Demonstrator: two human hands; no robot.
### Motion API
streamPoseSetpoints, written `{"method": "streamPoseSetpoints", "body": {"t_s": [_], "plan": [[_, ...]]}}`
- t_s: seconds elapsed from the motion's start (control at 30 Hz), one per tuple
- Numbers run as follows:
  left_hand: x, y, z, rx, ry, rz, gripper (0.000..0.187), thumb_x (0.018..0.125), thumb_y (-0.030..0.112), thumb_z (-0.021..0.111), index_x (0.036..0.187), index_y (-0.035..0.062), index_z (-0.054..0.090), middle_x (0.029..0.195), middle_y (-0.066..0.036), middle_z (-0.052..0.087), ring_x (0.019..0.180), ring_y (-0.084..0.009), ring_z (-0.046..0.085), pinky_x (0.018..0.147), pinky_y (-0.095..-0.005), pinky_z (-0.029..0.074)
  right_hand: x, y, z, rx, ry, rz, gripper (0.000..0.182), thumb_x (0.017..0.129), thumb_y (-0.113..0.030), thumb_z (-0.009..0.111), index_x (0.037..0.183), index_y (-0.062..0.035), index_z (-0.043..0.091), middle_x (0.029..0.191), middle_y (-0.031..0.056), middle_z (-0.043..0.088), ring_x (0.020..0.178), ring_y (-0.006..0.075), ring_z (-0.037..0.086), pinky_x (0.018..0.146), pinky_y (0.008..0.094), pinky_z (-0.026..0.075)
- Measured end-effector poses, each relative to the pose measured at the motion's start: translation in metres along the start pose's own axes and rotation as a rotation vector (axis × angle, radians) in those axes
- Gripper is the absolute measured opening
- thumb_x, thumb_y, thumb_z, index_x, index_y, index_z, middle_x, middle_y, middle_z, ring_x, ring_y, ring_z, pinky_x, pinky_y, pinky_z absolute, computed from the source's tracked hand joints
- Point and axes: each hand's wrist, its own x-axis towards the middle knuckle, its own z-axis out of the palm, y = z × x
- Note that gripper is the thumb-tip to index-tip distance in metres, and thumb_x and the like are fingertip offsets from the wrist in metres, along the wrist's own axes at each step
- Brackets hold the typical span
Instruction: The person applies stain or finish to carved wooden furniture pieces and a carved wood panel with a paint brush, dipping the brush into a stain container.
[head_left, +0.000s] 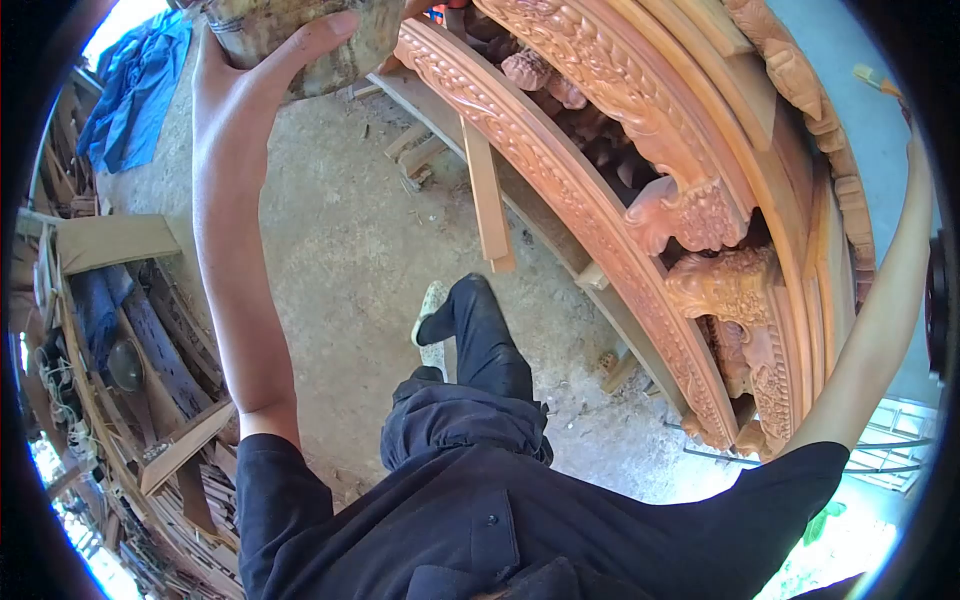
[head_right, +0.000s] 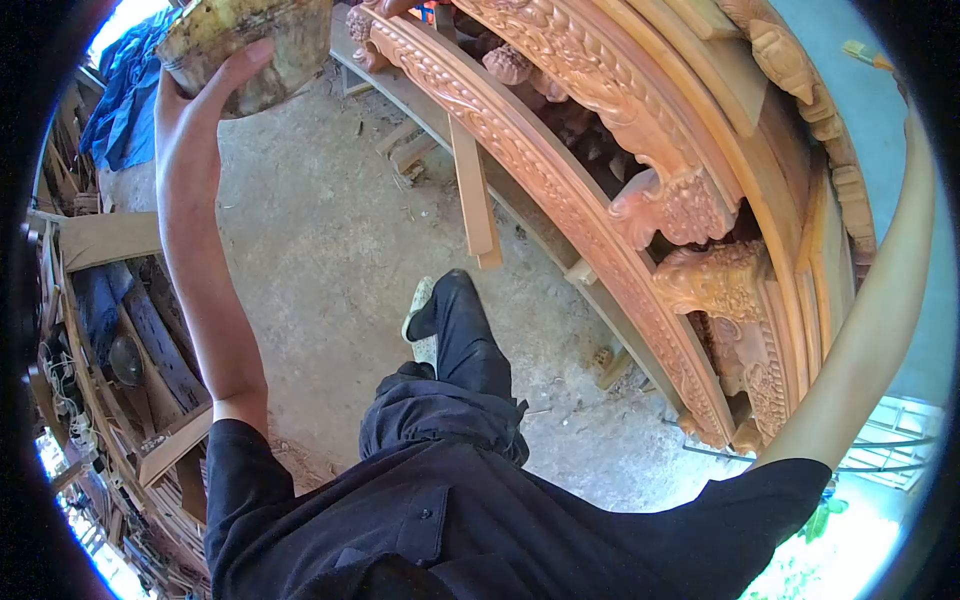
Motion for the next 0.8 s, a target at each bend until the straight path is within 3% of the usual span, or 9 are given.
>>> {"method": "streamPoseSetpoints", "body": {"t_s": [0.23,0.37,0.43,0.5,0.53,0.6,0.63,0.67,0.8], "plan": [[0.061,-0.03,-0.002,-0.068,0.01,0.007,0.062,0.077,0.002,0.077,0.132,-0.0008,0.048,0.111,-0.01,0.066,0.096,-0.0173,0.067,0.084,-0.029,0.054,0.009,0.039,0.034,0.206,0.006,-0.076,0.049,0.097,-0.025,0.055,0.087,0.0231,0.055,0.082,0.0307,0.066,0.067,0.0397,0.069,0.056,0.0443,0.062],[0.125,-0.044,-0.01,-0.17,-0.146,0.068,0.068,0.077,0.003,0.078,0.136,-0.0011,0.045,0.118,-0.011,0.063,0.105,-0.0184,0.064,0.089,-0.0296,0.053,0.05,0.09,0.072,0.232,0.102,-0.016,0.047,0.097,-0.025,0.055,0.091,0.022,0.056,0.083,0.0317,0.066,0.068,0.0393,0.069,0.055,0.0449,0.062],[0.173,-0.051,-0.006,-0.109,-0.2,0.075,0.072,0.078,0.004,0.077,0.14,-0.0009,0.041,0.122,-0.012,0.062,0.107,-0.0196,0.064,0.091,-0.0306,0.053,0.063,0.134,0.076,0.323,-0.15,0.169,0.039,0.102,-0.029,0.052,0.119,0.0037,0.065,0.116,0.0121,0.068,0.096,0.0151,0.066,0.089,0.0276,0.053],[0.207,-0.063,-0.005,0.108,-0.126,-0.009,0.054,0.073,0.016,0.085,0.117,-0.0002,0.058,0.102,-0.007,0.067,0.099,-0.0175,0.065,0.086,-0.031,0.052,0.06,0.127,0.095,0.293,-0.112,0.149,0.037,0.102,-0.024,0.051,0.115,0.0064,0.067,0.111,0.0143,0.07,0.102,0.0185,0.065,0.097,0.0319,0.051],[0.215,-0.06,0.005,0.047,-0.132,0.026,0.039,0.078,0.018,0.082,0.108,0.0011,0.065,0.098,-0.005,0.069,0.095,-0.0155,0.065,0.083,-0.0287,0.05,0.045,0.096,0.104,0.192,-0.067,0.175,0.036,0.102,-0.024,0.053,0.111,0.0069,0.069,0.111,0.0148,0.07,0.099,0.0193,0.067,0.095,0.0324,0.053],[0.242,-0.06,0.015,0.126,-0.138,0.001,0.047,0.079,0.02,0.081,0.117,-0.0003,0.063,0.104,-0.006,0.068,0.099,-0.0167,0.064,0.089,-0.0292,0.048,0.052,0.097,0.113,0.239,-0.073,0.108,0.042,0.102,-0.032,0.054,0.108,0.007,0.068,0.105,0.0141,0.073,0.084,0.0167,0.07,0.079,0.0278,0.057],[0.256,-0.064,0.021,0.096,-0.14,0.031,0.055,0.075,0.022,0.083,0.12,-0.0008,0.061,0.107,-0.008,0.068,0.096,-0.0169,0.065,0.085,-0.0293,0.05,0.047,0.083,0.121,0.09,-0.047,0.09,0.046,0.102,-0.036,0.054,0.109,0.0072,0.067,0.102,0.0139,0.074,0.082,0.0157,0.071,0.077,0.0272,0.057],[0.269,-0.067,0.029,0.072,-0.136,0.055,0.063,0.072,0.024,0.085,0.123,-0.0013,0.058,0.109,-0.01,0.068,0.094,-0.0171,0.066,0.081,-0.0294,0.053,0.048,0.078,0.129,0.066,-0.014,0.045,0.05,0.101,-0.041,0.053,0.099,0.0047,0.072,0.092,0.0123,0.075,0.073,0.015,0.07,0.071,0.0278,0.057],[0.317,-0.074,0.079,-0.022,-0.26,0.04,0.063,0.075,0.024,0.083,0.126,-0.0022,0.056,0.114,-0.011,0.067,0.099,-0.0183,0.064,0.086,-0.0301,0.051,0.059,0.079,0.16,-0.198,0.045,0.101,0.045,0.103,-0.038,0.05,0.105,0.0038,0.067,0.095,0.0115,0.075,0.067,0.0129,0.069,0.063,0.0267,0.056]]}}
